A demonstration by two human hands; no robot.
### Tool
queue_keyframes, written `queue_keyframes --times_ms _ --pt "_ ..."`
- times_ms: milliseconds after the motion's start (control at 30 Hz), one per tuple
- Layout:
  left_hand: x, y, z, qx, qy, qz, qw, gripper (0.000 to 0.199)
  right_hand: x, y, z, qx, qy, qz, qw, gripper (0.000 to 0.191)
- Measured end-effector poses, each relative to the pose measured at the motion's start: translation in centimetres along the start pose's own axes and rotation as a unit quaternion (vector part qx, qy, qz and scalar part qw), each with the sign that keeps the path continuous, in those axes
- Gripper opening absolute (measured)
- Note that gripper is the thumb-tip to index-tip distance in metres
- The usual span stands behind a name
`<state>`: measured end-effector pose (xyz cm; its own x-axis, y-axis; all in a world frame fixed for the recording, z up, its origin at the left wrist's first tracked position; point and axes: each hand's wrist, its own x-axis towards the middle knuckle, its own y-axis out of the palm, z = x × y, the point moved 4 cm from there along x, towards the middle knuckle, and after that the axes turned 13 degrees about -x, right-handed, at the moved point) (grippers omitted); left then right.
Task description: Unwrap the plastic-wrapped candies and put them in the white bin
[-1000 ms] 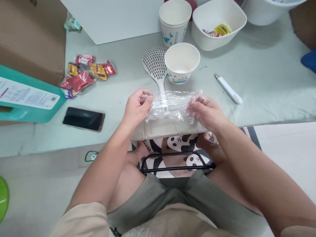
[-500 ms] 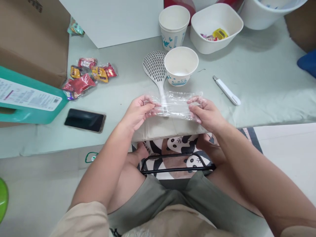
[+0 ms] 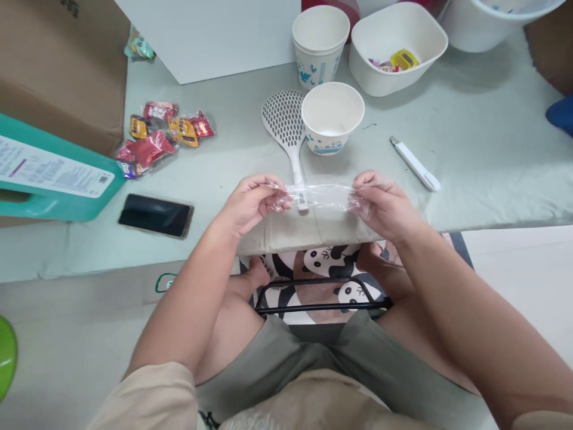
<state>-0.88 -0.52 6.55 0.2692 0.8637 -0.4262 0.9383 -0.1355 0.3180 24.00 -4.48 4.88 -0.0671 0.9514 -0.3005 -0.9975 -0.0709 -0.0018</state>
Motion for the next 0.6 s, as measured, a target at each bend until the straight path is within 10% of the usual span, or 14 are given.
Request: queue_keyframes --times_ms 200,600 --pt "0.3 -0.7 -0.1 0.059 0.042 0.0 0.997 0.04 -0.3 0.0 0.4 -0.088 -0.068 0.067 0.992 0.052" --pt "-0.7 0.2 -0.4 0.141 0.012 0.072 0.987 0.03 -0.8 -0.5 0.1 -0.201 0.026 0.139 0.969 0.052"
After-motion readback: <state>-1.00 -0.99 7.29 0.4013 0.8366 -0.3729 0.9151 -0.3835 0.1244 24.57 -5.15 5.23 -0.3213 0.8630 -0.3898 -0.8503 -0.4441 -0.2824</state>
